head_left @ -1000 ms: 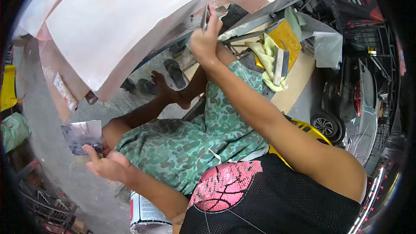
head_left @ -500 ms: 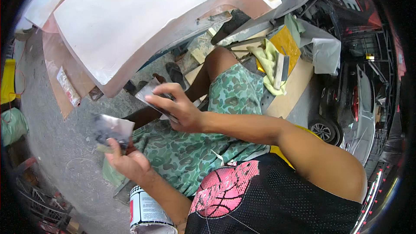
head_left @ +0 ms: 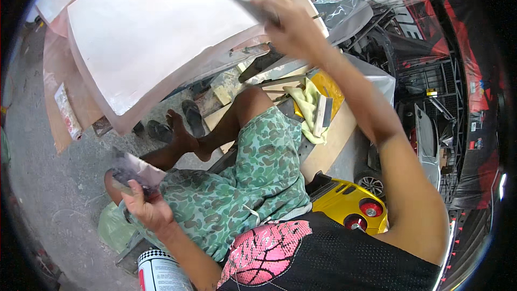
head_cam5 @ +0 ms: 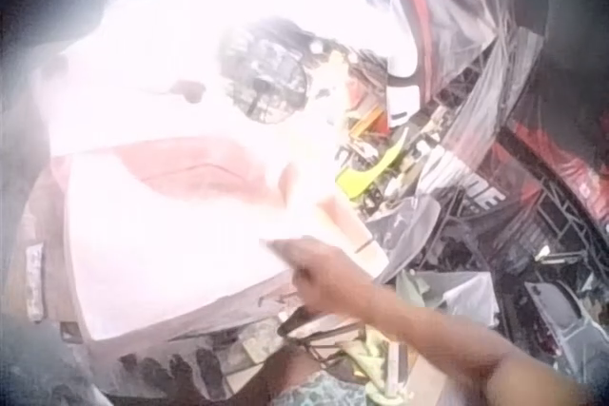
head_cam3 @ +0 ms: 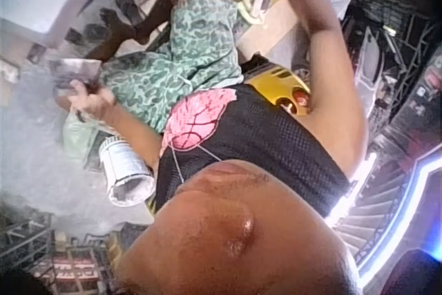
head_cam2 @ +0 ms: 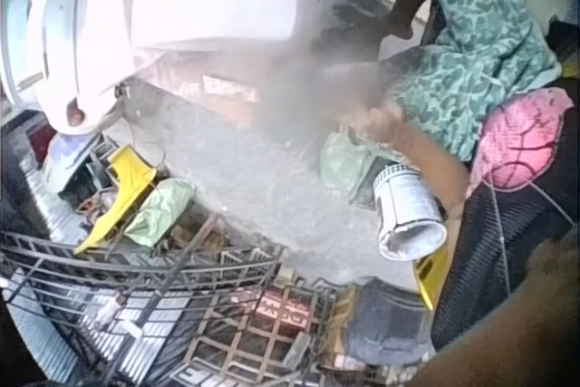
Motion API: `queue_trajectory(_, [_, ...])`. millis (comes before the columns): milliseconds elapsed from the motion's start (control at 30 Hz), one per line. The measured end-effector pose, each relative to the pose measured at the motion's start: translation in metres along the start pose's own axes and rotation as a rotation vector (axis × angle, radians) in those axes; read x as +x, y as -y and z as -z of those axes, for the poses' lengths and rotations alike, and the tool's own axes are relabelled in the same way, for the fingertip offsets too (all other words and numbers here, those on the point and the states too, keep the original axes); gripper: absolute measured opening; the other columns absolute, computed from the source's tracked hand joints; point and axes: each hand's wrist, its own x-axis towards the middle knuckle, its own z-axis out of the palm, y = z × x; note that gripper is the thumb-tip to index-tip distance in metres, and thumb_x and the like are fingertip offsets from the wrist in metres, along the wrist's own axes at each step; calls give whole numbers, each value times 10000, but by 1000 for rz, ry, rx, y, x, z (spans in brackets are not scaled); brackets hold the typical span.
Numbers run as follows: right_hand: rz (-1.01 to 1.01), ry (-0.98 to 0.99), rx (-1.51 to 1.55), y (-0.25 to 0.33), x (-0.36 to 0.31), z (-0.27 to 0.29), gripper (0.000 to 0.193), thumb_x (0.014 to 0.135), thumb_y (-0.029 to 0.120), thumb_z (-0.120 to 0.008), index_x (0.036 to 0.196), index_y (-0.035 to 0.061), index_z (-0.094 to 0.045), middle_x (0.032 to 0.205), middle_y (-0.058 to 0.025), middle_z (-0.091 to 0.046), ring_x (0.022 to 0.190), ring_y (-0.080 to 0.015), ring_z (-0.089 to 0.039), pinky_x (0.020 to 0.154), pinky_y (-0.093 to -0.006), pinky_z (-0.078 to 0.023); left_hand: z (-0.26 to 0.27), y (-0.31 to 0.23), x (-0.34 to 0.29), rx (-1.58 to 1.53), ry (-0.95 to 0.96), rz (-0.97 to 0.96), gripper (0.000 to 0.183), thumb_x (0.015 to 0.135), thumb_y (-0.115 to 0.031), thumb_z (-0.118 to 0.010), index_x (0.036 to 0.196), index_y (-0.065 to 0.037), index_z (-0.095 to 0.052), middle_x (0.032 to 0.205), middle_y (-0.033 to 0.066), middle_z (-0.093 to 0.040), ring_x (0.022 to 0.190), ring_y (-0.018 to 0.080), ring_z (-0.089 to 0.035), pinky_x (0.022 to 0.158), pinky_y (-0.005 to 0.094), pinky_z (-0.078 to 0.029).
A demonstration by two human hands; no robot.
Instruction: The recorder is sanding a white automotive body panel with pieces of sandpaper while seated in a workshop.
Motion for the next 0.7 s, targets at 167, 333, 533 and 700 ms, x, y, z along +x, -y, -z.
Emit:
queue_trajectory(167, [-59,328,-569,-98,55,-23,353,759,108,-538,1061,-28,-661,983,-274,-682,960,-410,-654,909,-480,-493,11,13,5,61,-45,159,471,990,-133,-608,1426,-58,-447,1291,82,-602,1085,218,-634,839,367,-565])
queue_trajectory(333, [-288,507,-518,-108,64,-36,377,725,148,-528,986,-72,-688,1027,-309,-678,1023,-420,-643,978,-474,-466,14,10,5,-3,-36,180,477,985,-145,-616,1425,-60,-454,1293,82,-603,1094,220,-633,831,372,-573])
queue_trajectory(533, [-115,509,-375,-30,70,-40,348,742,164,-511,941,-70,-673,914,-318,-674,867,-436,-671,833,-496,-515,11,7,4,-47,-66,187,390,984,-119,-604,1348,-33,-497,1221,90,-638,1020,215,-679,732,335,-615])
queue_trajectory(700, [-205,510,-239,37,77,-46,296,732,156,-510,765,-87,-676,727,-294,-659,708,-425,-674,727,-480,-541,7,9,5,-78,-24,208,376,987,-105,-591,1346,-38,-498,1229,86,-638,1025,210,-679,736,337,-615])
